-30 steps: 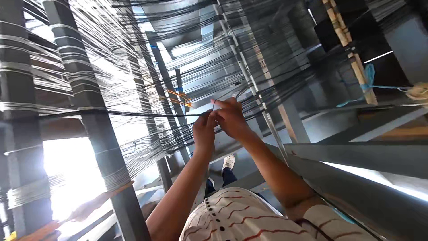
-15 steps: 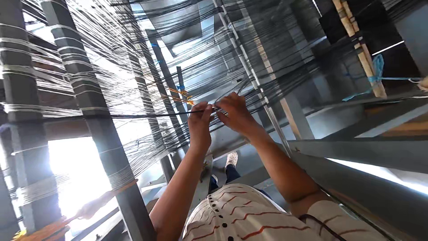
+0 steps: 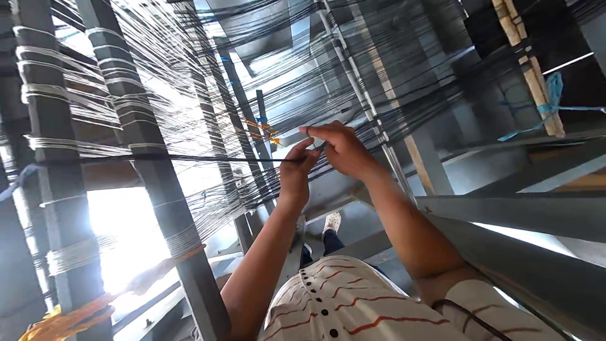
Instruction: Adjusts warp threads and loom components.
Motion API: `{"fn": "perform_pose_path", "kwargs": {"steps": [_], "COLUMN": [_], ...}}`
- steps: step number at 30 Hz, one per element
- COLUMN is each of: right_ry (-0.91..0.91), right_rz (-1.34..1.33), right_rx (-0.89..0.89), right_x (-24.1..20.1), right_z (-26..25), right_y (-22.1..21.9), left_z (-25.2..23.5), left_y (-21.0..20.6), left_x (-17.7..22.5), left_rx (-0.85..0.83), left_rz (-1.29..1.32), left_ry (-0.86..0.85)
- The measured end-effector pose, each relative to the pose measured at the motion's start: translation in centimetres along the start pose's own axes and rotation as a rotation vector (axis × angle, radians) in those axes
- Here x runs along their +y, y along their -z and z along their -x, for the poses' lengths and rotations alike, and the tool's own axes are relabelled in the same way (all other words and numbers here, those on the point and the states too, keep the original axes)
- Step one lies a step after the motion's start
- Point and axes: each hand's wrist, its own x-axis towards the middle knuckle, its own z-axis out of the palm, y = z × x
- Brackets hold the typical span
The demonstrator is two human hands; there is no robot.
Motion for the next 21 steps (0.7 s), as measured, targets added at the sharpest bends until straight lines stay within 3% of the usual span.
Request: {"fn": "perform_pose_path", "kwargs": {"steps": [6,15,21], "right_ry": [-0.025,-0.069,-0.123], "right_rz": [-0.106,-0.298,-0.5], "right_rx": [-0.019,0.178,0.281], "right_x": [-0.4,-1.5,-1.1], "right_z": [-0.3,-0.7,-1.6], "right_y": [1.6,0.9,1.0], "left_z": [0.2,-0.2,-0.7], "left_y": [-0.1,-0.9,-1.0], "left_x": [-0.1,-0.2,-0.1], "left_rx": [-0.072,-0.044,-0.046], "left_rz": [0.0,0.131,0.175], "left_ry": [-0.043,-0.204,-0.167]}}
